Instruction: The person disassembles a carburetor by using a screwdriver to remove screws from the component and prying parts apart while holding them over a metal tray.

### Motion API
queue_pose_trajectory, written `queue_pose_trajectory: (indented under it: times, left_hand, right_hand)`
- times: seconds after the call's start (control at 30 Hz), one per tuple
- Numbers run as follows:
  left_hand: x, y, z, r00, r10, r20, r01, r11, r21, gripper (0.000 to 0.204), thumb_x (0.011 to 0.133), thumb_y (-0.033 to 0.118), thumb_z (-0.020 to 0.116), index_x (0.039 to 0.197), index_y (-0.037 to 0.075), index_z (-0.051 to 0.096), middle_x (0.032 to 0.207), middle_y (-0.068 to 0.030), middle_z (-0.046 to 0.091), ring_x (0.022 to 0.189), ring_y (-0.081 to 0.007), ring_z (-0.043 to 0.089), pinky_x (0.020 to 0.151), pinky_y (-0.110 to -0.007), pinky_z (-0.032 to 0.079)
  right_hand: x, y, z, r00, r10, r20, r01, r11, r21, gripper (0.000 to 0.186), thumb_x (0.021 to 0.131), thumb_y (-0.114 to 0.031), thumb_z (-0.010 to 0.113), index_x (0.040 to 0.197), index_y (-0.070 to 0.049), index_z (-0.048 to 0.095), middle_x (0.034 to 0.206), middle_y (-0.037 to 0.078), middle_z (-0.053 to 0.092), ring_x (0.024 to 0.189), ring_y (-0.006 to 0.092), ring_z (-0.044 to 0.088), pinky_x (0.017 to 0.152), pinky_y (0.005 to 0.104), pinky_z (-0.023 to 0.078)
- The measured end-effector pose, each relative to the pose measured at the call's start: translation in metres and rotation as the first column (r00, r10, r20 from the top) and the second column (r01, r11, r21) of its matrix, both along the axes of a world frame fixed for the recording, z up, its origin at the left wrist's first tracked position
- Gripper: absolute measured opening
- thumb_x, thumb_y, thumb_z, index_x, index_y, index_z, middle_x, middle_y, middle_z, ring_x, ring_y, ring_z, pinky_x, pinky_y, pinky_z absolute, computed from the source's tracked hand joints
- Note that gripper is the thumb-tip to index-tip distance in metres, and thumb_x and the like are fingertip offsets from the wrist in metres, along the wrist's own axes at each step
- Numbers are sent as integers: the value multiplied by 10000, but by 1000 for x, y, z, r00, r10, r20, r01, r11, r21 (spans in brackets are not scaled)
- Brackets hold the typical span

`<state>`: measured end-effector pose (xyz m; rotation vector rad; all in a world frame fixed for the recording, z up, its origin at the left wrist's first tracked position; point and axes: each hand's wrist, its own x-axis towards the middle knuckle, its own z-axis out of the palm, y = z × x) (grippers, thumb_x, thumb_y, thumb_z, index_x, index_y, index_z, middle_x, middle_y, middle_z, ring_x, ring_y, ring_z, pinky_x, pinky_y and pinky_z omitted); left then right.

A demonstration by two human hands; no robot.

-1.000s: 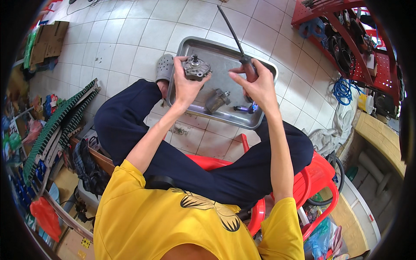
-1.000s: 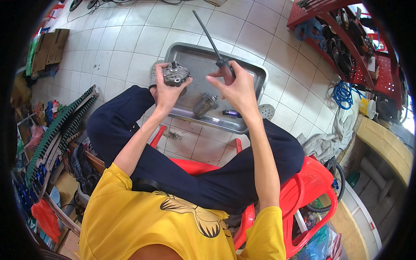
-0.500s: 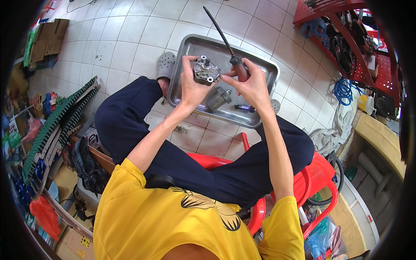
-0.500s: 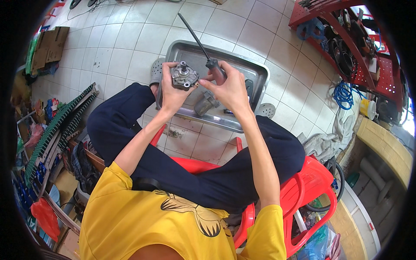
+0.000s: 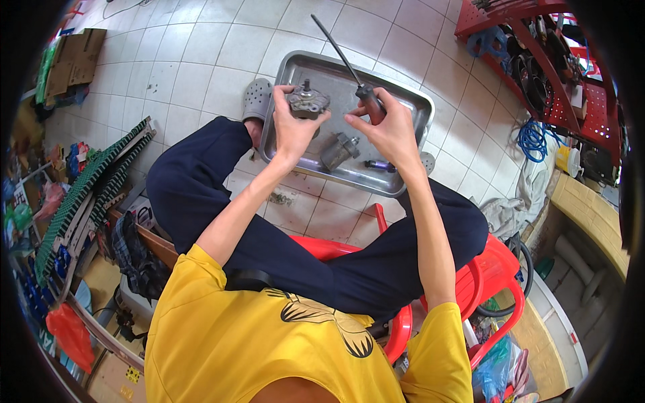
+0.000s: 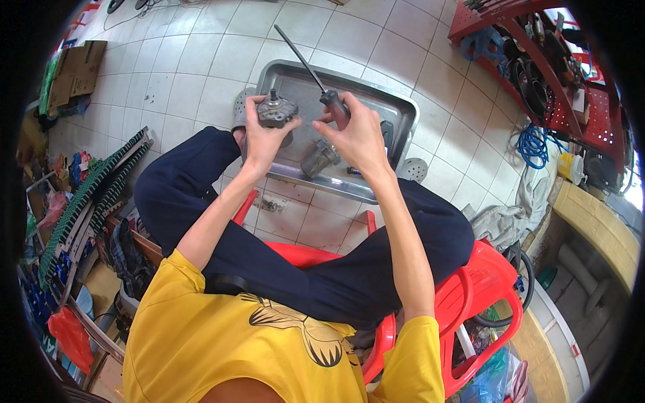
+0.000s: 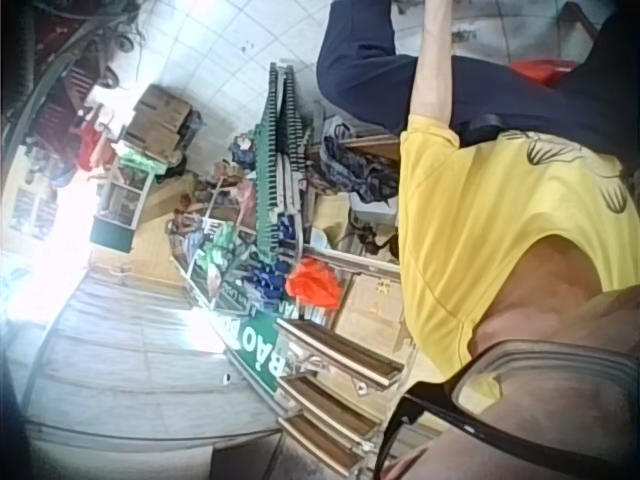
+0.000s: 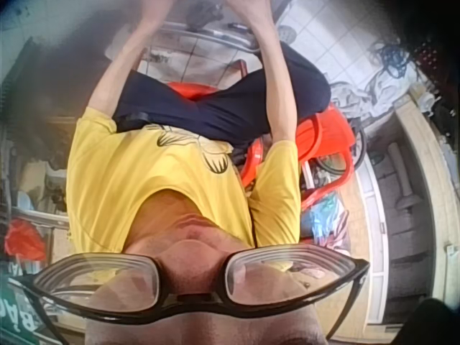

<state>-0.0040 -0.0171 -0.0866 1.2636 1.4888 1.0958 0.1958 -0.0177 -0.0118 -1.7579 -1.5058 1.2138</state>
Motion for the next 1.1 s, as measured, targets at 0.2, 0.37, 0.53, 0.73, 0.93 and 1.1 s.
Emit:
queue_pose_trajectory:
  times: [0.2,0.37,0.53,0.73,0.93,1.1]
  left_hand:
    - [-6,9,11,936,206,285,-100,933,-345,716,742,-16,880,1246,30,373,1013,-133,704,782,-178,697,703,-307,552]
    - [-4,12,26,896,231,380,-57,907,-417,725,731,-9,884,1234,21,362,1018,-147,701,748,-188,694,672,-321,553]
    - [-3,9,27,881,239,408,-47,903,-427,741,732,-2,887,1243,21,352,1008,-143,697,739,-195,692,664,-329,557]
    - [-5,11,31,883,227,410,-16,888,-459,768,748,11,904,1270,28,341,973,-120,680,698,-201,696,651,-330,556]
    - [-4,15,32,886,229,403,-8,876,-482,739,744,26,914,1250,12,375,942,-113,669,682,-197,694,614,-327,558]
    - [-7,21,33,905,212,369,-7,875,-484,755,733,31,919,1238,16,359,981,-127,690,704,-190,682,611,-334,564]
  right_hand:
    - [1,-3,-64,973,12,231,-13,1000,2,373,817,-219,846,1089,-33,670,885,84,801,894,355,758,783,452,570]
    - [-1,-10,-95,962,-61,267,66,998,-9,405,822,-236,850,1128,-35,678,918,82,807,917,353,762,814,448,584]
    - [1,-12,-107,959,-101,263,104,995,4,409,829,-247,850,1130,-34,674,908,81,804,893,361,759,800,453,579]
    - [-1,-3,-92,978,-166,129,178,980,-89,417,918,-353,800,1125,-19,659,831,107,770,764,291,740,731,408,559]
    - [0,3,-14,898,-248,-364,151,950,-274,447,1061,-423,635,1169,10,653,838,47,658,603,88,538,564,284,437]
    - [27,5,17,997,6,-76,-13,996,-88,435,995,-403,731,1173,-7,723,813,50,714,681,104,597,656,263,482]
